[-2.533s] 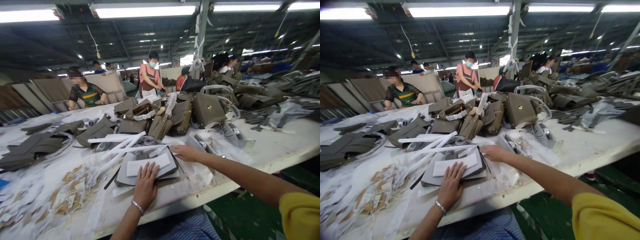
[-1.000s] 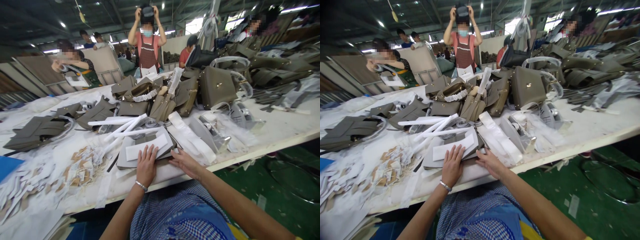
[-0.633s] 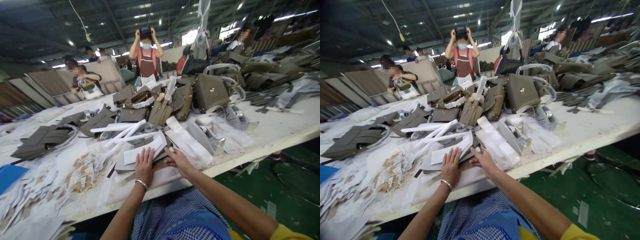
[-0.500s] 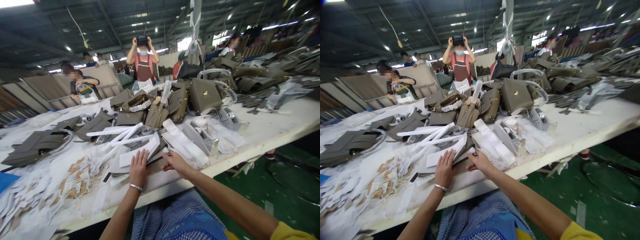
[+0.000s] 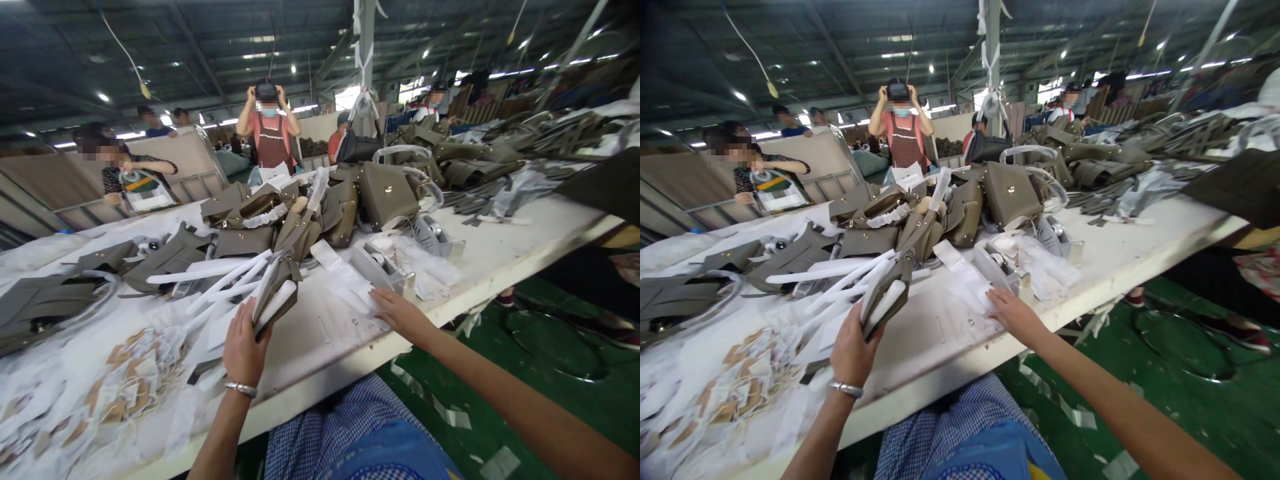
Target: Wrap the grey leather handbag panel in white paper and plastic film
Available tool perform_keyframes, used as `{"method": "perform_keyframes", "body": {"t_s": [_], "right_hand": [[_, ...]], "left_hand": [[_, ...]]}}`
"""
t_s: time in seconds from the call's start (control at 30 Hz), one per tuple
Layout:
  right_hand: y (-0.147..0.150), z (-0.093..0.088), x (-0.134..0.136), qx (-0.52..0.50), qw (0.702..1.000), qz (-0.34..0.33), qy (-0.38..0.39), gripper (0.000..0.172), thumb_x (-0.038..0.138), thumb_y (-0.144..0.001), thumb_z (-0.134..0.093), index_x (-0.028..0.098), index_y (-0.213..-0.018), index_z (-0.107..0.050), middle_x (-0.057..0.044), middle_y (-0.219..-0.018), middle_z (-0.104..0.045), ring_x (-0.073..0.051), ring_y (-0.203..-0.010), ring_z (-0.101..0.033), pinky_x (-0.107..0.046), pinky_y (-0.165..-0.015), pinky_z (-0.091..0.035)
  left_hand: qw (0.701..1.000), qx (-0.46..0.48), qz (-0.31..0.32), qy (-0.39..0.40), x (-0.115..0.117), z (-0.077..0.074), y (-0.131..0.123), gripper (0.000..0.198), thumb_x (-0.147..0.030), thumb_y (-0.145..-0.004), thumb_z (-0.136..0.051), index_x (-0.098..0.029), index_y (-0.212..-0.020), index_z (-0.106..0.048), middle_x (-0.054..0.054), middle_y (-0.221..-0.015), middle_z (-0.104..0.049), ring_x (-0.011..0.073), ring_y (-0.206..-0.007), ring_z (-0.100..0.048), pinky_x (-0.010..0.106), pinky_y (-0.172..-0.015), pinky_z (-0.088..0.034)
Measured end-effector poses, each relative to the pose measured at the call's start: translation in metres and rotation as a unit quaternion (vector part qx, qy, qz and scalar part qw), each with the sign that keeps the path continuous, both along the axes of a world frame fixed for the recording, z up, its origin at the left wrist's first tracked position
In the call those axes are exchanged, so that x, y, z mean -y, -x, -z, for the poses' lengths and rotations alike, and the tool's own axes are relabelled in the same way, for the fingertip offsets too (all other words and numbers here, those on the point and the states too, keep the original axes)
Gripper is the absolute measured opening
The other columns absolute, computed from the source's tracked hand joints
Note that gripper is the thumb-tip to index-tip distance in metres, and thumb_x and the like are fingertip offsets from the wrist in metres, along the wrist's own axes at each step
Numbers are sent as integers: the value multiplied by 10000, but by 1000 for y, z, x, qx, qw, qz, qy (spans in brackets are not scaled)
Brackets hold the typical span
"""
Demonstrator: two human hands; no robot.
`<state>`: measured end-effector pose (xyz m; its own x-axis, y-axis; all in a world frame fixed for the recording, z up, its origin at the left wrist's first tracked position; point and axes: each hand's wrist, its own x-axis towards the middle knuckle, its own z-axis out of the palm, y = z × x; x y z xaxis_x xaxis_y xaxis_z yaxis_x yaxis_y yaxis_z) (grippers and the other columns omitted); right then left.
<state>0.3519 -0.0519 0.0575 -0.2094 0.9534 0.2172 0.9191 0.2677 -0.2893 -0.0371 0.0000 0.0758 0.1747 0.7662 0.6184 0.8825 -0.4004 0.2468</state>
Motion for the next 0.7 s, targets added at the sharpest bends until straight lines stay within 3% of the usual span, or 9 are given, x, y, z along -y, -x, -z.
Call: {"method": "perform_keyframes", "body": {"t_s": [0.1, 0.2, 0.27, 0.4, 0.53, 0.7], "right_hand": [[20, 3, -8, 10, 999, 46, -17, 620, 495, -946, -495, 139, -1450, -435, -137, -1447, -439, -259, -1374, -372, -441, -1173, -310], [41, 5, -19, 33, 989, 144, 21, 748, 604, -941, -429, 139, -1517, -320, -164, -1501, -349, -301, -1352, -388, -457, -1111, -367], [51, 8, -25, 55, 978, 195, 40, 692, 551, -962, -398, 158, -1525, -306, -157, -1510, -335, -314, -1300, -441, -466, -1047, -416], [53, 5, -32, 92, 969, 224, 49, 577, 229, -933, -405, 193, -1505, -348, -102, -1487, -393, -267, -1202, -525, -399, -987, -455], [46, -27, -40, 147, 966, 196, 80, 579, 60, -875, -367, 204, -1428, -460, -85, -1444, -454, -225, -1149, -562, -319, -888, -489], [50, -89, -64, 207, 963, 156, 80, 381, 90, -912, -359, 138, -1140, -660, -169, -1176, -612, -295, -1086, -570, -424, -896, -458]], "left_hand": [[1000, -5, 14, -9, -2, 4, -3, 679, -259, -890, -582, -201, -1496, -282, 115, -1444, -479, 294, -1352, -432, 459, -1112, -392], [1000, 14, 1, -22, -4, 5, -3, 690, -258, -886, -591, -200, -1499, -280, 123, -1447, -473, 297, -1352, -431, 460, -1114, -388], [1000, 17, 2, -23, -4, 5, -4, 692, -250, -885, -594, -198, -1498, -278, 122, -1452, -468, 295, -1362, -418, 457, -1119, -380], [1000, 8, 14, -15, -2, 7, -5, 683, -216, -888, -579, -214, -1498, -272, 102, -1460, -465, 283, -1397, -370, 464, -1135, -356], [1000, 12, 16, -18, -1, 12, -5, 679, -199, -886, -572, -236, -1497, -277, 86, -1463, -468, 292, -1404, -360, 490, -1132, -346], [999, 15, 26, -21, -2, 14, -3, 648, -207, -896, -555, -236, -1489, -295, 90, -1477, -452, 304, -1409, -352, 507, -1123, -341]]}}
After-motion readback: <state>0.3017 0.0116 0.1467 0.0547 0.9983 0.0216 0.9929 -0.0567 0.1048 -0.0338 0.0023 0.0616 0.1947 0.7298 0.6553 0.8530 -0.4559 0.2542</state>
